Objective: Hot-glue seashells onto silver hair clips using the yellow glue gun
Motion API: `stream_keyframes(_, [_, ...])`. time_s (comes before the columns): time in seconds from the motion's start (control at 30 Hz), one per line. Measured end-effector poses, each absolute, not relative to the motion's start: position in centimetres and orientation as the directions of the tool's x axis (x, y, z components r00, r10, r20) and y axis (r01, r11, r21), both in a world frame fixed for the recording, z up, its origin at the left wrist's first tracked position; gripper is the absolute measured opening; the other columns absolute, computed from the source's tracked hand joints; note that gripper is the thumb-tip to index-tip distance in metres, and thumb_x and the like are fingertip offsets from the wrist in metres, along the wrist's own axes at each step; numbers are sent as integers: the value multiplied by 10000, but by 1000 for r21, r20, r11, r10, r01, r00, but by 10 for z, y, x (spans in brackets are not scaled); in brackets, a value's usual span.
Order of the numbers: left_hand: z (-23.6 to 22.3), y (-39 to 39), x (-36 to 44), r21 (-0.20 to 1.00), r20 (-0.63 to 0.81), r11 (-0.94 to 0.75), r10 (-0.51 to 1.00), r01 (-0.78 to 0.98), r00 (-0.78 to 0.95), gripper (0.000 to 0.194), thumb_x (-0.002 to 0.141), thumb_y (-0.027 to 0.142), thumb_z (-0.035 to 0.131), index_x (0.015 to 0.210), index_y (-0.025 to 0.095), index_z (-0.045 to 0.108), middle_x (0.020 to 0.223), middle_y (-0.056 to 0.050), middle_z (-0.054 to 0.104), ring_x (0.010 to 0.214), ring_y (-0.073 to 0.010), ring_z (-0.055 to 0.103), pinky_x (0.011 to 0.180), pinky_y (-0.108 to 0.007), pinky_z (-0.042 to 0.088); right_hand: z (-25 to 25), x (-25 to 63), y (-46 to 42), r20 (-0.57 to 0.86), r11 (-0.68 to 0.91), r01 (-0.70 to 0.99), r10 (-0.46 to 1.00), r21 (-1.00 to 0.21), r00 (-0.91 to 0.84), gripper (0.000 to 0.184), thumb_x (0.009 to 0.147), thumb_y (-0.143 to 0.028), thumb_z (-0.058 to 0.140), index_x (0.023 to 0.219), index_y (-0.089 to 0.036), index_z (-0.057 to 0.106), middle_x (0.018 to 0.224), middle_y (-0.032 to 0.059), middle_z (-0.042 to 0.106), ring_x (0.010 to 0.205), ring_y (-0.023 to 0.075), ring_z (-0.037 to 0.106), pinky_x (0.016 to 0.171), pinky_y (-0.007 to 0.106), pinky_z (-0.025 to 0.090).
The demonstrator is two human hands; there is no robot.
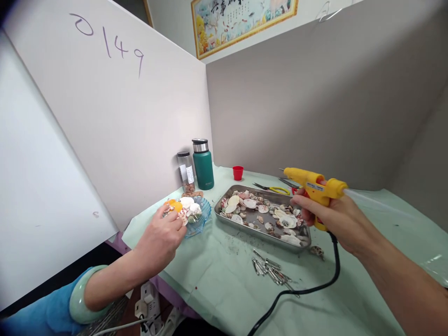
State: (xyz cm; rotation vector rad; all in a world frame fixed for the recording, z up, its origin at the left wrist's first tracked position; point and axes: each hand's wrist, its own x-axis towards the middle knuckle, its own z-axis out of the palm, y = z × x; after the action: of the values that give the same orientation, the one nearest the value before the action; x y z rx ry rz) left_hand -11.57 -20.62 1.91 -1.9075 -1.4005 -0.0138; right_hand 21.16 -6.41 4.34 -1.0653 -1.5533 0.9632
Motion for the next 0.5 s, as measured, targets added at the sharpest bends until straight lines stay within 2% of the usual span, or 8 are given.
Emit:
stream_keyframes(0.17, [29,-205,-103,-532,186,-129,946,837,264,112,736,124,651,625,137,653,658,-95,654,738,-253,599,813,-493,430,30,207,-59,203,235,192,964,-953,-174,336,647,-448,747,782,-188,583,552,-11,529,481,106,466,436,227,392])
stream_keyframes(0.27, [40,-201,-77,-453,213,-198,923,869,321,184,813,286,624,705,141,658,707,-104,661,752,-260,605,765,-459,439,21,205,-57,156,201,231,968,-952,-198,326,674,-456,718,791,-179,591,543,-9,533,475,106,466,427,221,383])
stream_keyframes(0.33, [40,-192,-55,-420,197,-301,891,856,410,163,840,262,582,765,141,662,729,-106,658,715,-234,599,719,-420,441,13,204,-55,141,199,243,961,-949,-236,316,695,-454,701,819,-185,590,524,-21,521,472,108,467,431,222,393])
stream_keyframes(0.4, [33,-179,-37,-408,82,-386,887,827,455,57,769,170,629,757,130,669,708,-112,652,683,-223,598,666,-380,439,3,204,-52,119,184,266,963,-946,-241,312,698,-453,695,829,-188,596,510,-30,515,461,110,472,434,224,408])
stream_keyframes(0.5, [22,-165,-23,-423,-110,-392,917,817,383,71,707,81,638,729,111,698,729,-150,676,709,-261,629,631,-374,446,-10,205,-46,135,216,364,963,-906,-235,306,705,-445,682,850,-180,633,491,-26,531,441,118,494,416,223,404])
